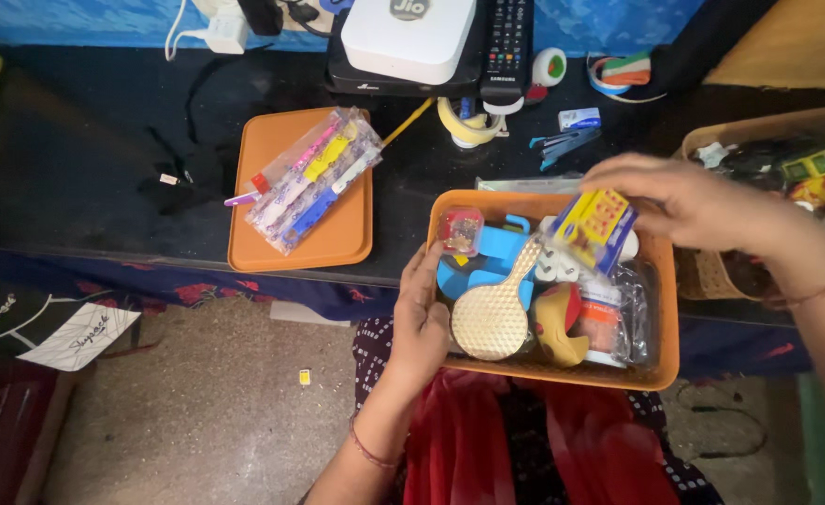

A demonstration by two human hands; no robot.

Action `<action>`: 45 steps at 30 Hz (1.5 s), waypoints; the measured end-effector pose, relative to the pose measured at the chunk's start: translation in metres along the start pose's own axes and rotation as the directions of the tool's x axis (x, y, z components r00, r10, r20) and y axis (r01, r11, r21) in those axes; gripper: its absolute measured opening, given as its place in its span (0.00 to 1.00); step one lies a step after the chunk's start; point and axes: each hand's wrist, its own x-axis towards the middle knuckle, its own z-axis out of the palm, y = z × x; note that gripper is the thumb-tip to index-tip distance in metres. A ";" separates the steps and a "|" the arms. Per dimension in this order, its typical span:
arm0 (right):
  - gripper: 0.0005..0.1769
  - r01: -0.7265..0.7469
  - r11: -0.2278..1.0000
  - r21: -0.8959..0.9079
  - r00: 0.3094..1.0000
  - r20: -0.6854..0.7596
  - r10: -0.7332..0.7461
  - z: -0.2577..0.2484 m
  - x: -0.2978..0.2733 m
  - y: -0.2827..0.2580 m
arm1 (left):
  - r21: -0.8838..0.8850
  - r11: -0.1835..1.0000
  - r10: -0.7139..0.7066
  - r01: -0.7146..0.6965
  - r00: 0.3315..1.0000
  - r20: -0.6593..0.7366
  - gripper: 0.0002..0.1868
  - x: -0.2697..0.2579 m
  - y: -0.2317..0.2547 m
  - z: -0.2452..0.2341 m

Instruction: The person wipes the inside of a basket with a cloth, then places a plastic phone holder, several pill bottles, power adapters, a hairbrush, and a box of slate pencils into the basket one by one.

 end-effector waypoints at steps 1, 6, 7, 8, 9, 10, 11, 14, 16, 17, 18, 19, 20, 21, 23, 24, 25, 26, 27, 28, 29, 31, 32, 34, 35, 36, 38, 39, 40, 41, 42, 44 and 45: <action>0.42 -0.088 0.995 -0.052 0.995 0.046 0.090 0.002 0.001 -0.009 | 0.001 1.000 0.002 -0.002 1.000 0.004 0.46 0.001 -0.001 0.000; 0.42 -0.016 0.961 -0.275 0.998 0.054 0.032 0.015 0.005 -0.035 | -0.048 0.999 0.007 -0.006 1.000 0.010 0.47 0.001 -0.002 0.001; 0.43 0.035 0.941 -0.336 0.997 0.078 -0.009 0.018 0.007 -0.037 | -0.047 0.999 0.005 -0.004 1.000 0.012 0.47 0.001 -0.001 0.001; 0.44 0.087 0.915 -0.394 0.993 0.106 -0.049 0.021 0.009 -0.039 | -0.039 0.999 -0.013 0.013 1.000 0.010 0.47 0.001 0.000 0.000; 0.44 0.086 0.916 -0.393 0.993 0.105 -0.049 0.023 0.010 -0.040 | -0.030 0.999 -0.030 0.030 1.000 0.008 0.47 0.001 0.001 0.000; 0.41 0.109 0.893 -0.437 0.994 0.078 -0.083 0.025 0.010 -0.040 | -0.029 0.999 -0.032 0.032 0.999 0.010 0.47 0.001 0.002 0.001; 0.39 0.128 0.867 -0.481 0.992 0.051 -0.118 0.026 0.009 -0.041 | -0.030 0.999 -0.030 0.030 1.000 0.007 0.47 0.001 0.003 0.001; 0.29 0.162 0.850 -0.501 0.985 0.028 -0.172 0.032 0.009 -0.039 | -0.033 0.999 -0.033 0.033 0.999 0.010 0.47 0.001 0.006 0.001; 0.30 0.140 0.843 -0.519 0.987 0.005 -0.160 0.034 0.005 -0.037 | -0.036 0.998 -0.041 0.042 0.999 0.014 0.46 0.000 0.007 0.001; 0.32 0.117 0.835 -0.537 0.989 -0.017 -0.150 0.036 0.003 -0.036 | 0.000 1.000 -0.030 0.030 0.999 0.012 0.46 0.001 0.007 0.001; 0.32 0.117 0.836 -0.537 0.989 -0.018 -0.149 0.035 -0.001 -0.035 | 0.037 0.999 -0.019 0.018 1.000 0.011 0.46 0.001 0.008 0.001; 0.33 0.044 0.842 -0.537 0.994 -0.057 -0.089 0.032 -0.006 -0.034 | 0.038 0.999 -0.019 0.019 1.000 0.012 0.46 0.002 0.008 0.000; 0.35 -0.028 0.844 -0.535 0.995 -0.094 -0.027 0.031 -0.010 -0.034 | 0.024 0.999 -0.031 0.031 0.999 0.014 0.46 0.001 0.008 0.000; 0.35 -0.028 0.844 -0.535 0.995 -0.093 -0.026 0.033 -0.011 -0.034 | 0.011 0.999 -0.044 0.043 0.999 0.016 0.46 0.001 0.008 0.000; 0.26 0.003 0.851 -0.525 0.992 -0.103 -0.066 0.039 -0.014 -0.037 | -0.018 0.999 -0.034 0.034 0.999 0.018 0.46 0.000 0.009 0.001; 0.26 0.000 0.851 -0.525 0.992 -0.104 -0.065 0.040 -0.015 -0.039 | -0.049 0.999 -0.021 0.022 1.000 0.019 0.46 0.001 0.009 0.001; 0.26 -0.007 0.869 -0.495 0.993 -0.108 -0.054 0.041 -0.016 -0.041 | -0.050 0.999 -0.021 0.022 1.000 0.021 0.46 0.001 0.010 0.001; 0.25 -0.012 0.886 -0.463 0.993 -0.108 -0.043 0.042 -0.016 -0.043 | -0.027 0.999 -0.031 0.031 0.999 0.020 0.45 0.000 0.010 0.000; 0.25 -0.012 0.886 -0.463 0.993 -0.107 -0.043 0.042 -0.016 -0.044 | -0.004 0.999 -0.041 0.041 0.999 0.019 0.45 0.000 0.010 0.000; 0.24 -0.004 0.875 -0.485 0.992 -0.110 -0.057 0.042 -0.016 -0.044 | -0.003 0.999 -0.043 0.043 0.999 0.019 0.45 -0.001 0.011 0.000; 0.24 0.004 0.862 -0.507 0.991 -0.112 -0.071 0.043 -0.016 -0.044 | 0.010 0.999 -0.047 0.046 0.999 0.015 0.45 -0.001 0.011 0.000; 0.21 0.046 0.865 -0.500 0.982 -0.134 -0.130 0.039 -0.014 -0.036 | 0.026 0.999 -0.043 0.042 0.999 0.014 0.45 0.001 0.010 0.000; 0.18 0.088 0.866 -0.493 0.971 -0.153 -0.186 0.036 -0.014 -0.030 | -0.012 0.999 -0.052 0.052 0.999 0.013 0.45 0.001 0.010 0.000; 0.15 0.006 0.918 -0.398 0.958 -0.262 -0.120 0.024 -0.011 -0.010 | -0.051 0.997 -0.063 0.064 0.998 0.013 0.46 0.001 0.009 0.000; 0.12 -0.069 0.955 -0.288 0.932 -0.359 -0.042 0.019 -0.007 0.004 | -0.018 0.999 -0.047 0.047 0.999 0.015 0.46 0.001 0.008 0.000; 0.14 -0.088 0.944 -0.319 0.928 -0.372 -0.039 0.012 0.000 0.019 | 0.015 0.999 -0.028 0.028 0.999 0.021 0.46 0.001 0.007 0.000; 0.19 -0.144 0.899 -0.413 0.940 -0.342 -0.007 0.001 0.021 0.054 | -0.023 0.999 -0.048 0.048 0.999 0.015 0.46 0.000 0.008 0.001; 0.22 -0.176 0.861 -0.477 0.953 -0.302 0.028 0.000 0.034 0.071 | -0.061 0.996 -0.069 0.069 0.998 0.009 0.47 0.000 0.008 0.001; 0.23 -0.230 0.840 -0.491 0.959 -0.263 0.109 0.002 0.047 0.086 | -0.061 0.996 -0.067 0.068 0.998 0.011 0.47 0.000 0.008 0.001; 0.24 -0.281 0.815 -0.507 0.956 -0.225 0.190 0.005 0.060 0.099 | -0.025 0.998 -0.061 0.061 0.998 0.012 0.47 0.000 0.008 0.000; 0.26 -0.285 0.799 -0.530 0.958 -0.187 0.217 0.007 0.076 0.104 | 0.012 0.999 -0.052 0.052 0.999 0.009 0.47 0.000 0.008 0.000; 0.28 -0.285 0.783 -0.553 0.959 -0.151 0.242 0.013 0.093 0.111 | 0.003 0.999 -0.042 0.042 0.999 0.004 0.46 0.000 0.007 0.000; 0.33 -0.230 0.806 -0.546 0.973 -0.104 0.207 0.019 0.103 0.111 | -0.007 0.999 -0.035 0.035 0.999 0.000 0.46 0.000 0.006 0.000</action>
